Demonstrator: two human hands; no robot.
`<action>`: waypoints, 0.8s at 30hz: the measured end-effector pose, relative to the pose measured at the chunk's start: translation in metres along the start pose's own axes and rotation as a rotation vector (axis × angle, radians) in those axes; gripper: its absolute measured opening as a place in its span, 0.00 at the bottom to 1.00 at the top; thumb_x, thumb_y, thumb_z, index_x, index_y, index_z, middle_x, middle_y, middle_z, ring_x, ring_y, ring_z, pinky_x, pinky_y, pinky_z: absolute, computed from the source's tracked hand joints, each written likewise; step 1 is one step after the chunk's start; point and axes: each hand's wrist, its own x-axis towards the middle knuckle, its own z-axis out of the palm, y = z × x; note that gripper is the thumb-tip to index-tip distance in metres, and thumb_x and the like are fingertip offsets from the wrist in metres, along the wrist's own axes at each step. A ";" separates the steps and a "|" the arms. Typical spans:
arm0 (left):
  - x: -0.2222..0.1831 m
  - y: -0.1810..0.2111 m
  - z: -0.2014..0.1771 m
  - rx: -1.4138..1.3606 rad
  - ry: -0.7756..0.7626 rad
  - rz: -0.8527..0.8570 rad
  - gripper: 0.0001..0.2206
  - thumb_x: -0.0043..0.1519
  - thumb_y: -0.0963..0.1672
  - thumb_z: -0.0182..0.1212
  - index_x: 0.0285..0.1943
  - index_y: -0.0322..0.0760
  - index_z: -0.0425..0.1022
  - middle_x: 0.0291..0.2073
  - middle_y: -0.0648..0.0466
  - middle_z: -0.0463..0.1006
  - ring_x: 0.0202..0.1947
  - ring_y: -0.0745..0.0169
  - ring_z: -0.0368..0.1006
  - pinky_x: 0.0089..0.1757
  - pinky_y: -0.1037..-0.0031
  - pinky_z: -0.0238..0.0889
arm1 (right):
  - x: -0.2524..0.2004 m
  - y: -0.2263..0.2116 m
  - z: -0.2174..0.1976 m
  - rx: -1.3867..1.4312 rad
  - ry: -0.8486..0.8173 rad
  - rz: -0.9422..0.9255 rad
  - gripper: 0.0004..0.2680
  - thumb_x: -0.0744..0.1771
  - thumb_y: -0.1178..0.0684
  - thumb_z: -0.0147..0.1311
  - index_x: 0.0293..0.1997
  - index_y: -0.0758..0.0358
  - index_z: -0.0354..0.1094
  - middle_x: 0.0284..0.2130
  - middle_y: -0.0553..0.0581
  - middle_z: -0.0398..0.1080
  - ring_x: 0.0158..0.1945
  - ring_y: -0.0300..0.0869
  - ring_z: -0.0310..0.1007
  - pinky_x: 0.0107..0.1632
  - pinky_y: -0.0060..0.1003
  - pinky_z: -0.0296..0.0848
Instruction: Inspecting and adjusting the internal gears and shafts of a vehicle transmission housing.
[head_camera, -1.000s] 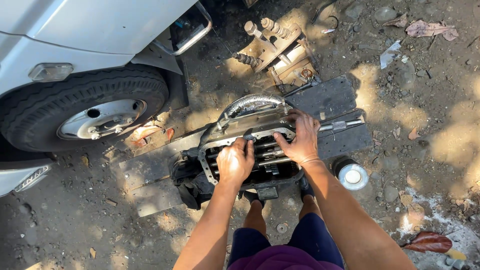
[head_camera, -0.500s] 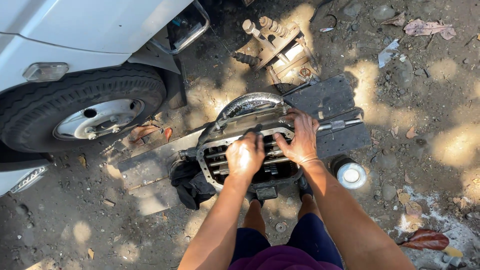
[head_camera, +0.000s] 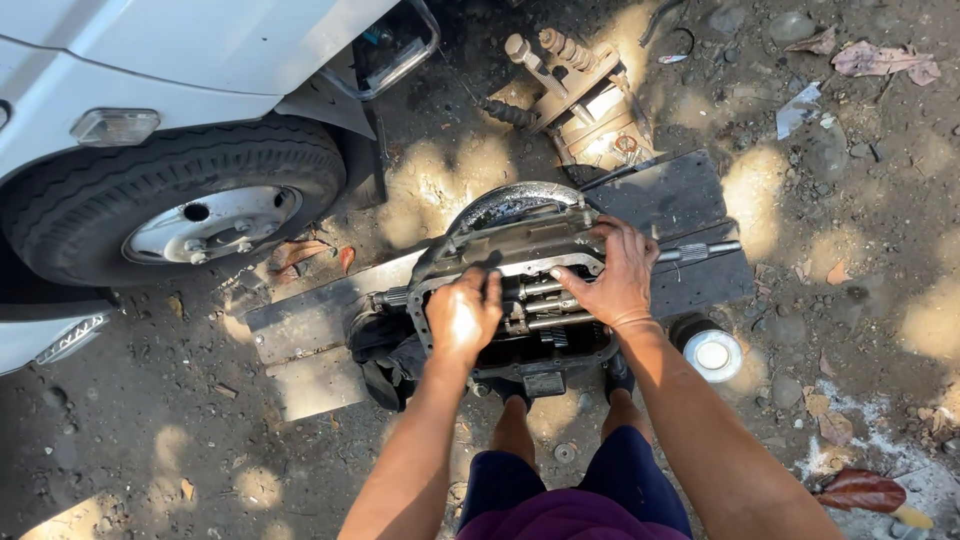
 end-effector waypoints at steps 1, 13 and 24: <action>0.002 0.007 0.004 0.034 -0.005 0.036 0.16 0.65 0.52 0.53 0.36 0.42 0.82 0.23 0.39 0.82 0.35 0.34 0.82 0.39 0.46 0.74 | -0.001 0.000 0.000 -0.016 0.002 0.003 0.26 0.57 0.33 0.69 0.51 0.54 0.63 0.57 0.55 0.68 0.59 0.52 0.67 0.59 0.53 0.53; 0.006 0.018 0.023 0.090 -0.054 0.073 0.14 0.63 0.53 0.54 0.37 0.45 0.80 0.23 0.44 0.82 0.34 0.37 0.82 0.38 0.50 0.75 | -0.002 -0.002 -0.002 -0.042 0.029 -0.032 0.26 0.57 0.32 0.70 0.51 0.54 0.63 0.55 0.56 0.68 0.58 0.54 0.68 0.57 0.52 0.56; 0.006 -0.003 0.011 0.062 -0.056 0.047 0.15 0.64 0.53 0.52 0.38 0.45 0.80 0.23 0.43 0.82 0.34 0.36 0.82 0.38 0.49 0.75 | -0.003 -0.004 -0.001 -0.045 -0.028 -0.005 0.26 0.59 0.33 0.70 0.52 0.54 0.61 0.57 0.57 0.66 0.59 0.54 0.66 0.58 0.55 0.55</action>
